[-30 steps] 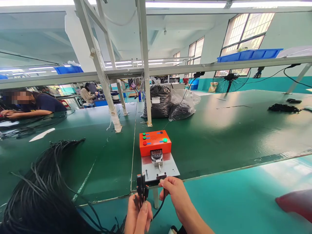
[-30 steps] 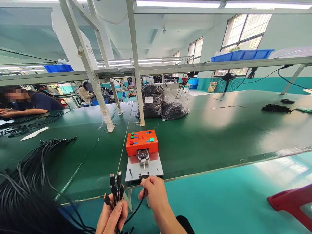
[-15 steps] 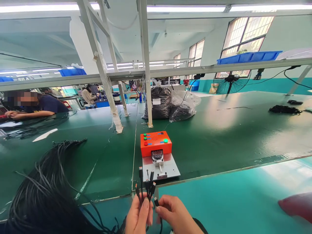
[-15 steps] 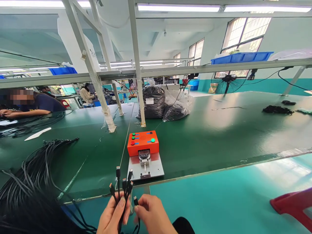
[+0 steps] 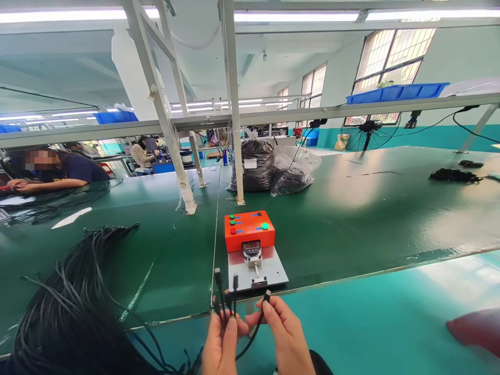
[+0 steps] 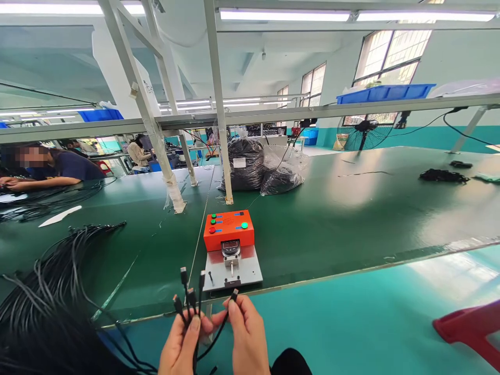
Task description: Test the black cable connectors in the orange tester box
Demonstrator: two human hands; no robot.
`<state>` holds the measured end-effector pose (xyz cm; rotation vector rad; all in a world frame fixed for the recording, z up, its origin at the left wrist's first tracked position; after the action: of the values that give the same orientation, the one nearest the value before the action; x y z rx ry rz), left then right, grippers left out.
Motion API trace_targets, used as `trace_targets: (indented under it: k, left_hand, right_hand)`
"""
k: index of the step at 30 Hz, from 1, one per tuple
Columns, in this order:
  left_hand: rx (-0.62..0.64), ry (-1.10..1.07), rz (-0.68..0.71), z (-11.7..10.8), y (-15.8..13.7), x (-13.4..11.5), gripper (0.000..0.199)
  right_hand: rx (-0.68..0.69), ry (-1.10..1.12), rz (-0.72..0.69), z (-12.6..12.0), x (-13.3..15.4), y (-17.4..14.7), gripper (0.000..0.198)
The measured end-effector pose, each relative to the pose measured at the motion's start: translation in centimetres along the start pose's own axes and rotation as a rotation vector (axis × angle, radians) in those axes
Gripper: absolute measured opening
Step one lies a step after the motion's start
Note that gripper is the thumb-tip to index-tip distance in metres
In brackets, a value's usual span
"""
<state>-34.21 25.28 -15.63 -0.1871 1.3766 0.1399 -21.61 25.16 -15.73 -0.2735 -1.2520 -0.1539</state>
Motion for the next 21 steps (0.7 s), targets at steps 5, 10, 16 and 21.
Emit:
trace_targets:
  k: [5,10,16,21]
  left_hand:
    - [0.001,-0.044,-0.085,0.0,0.0,-0.3,0.044]
    - [0.007,-0.136,-0.102,0.7,-0.4,-0.9,0.044]
    - [0.051,-0.046,-0.068,0.3,-0.1,-0.3,0.044]
    - [0.086,0.038,0.018,0.2,0.1,-0.3,0.042]
  right_hand:
    - [0.022,-0.043,0.15,-0.6,-0.1,1.7,0.025]
    - [0.048,-0.063,0.184,-0.4,0.0,2.5,0.023]
    - [0.034,-0.074,0.193,-0.3,0.1,3.0,0.024]
    - [0.017,-0.078,0.181,-0.1,0.2,3.5,0.022]
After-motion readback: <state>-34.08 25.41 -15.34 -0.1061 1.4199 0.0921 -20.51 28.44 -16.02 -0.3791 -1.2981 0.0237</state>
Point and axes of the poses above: each hand's wrist, its own y-axis towards the middle knuckle, its own z-axis out of the palm, x = y × z, the point moved 5 cm from there along y, towards the middle knuckle
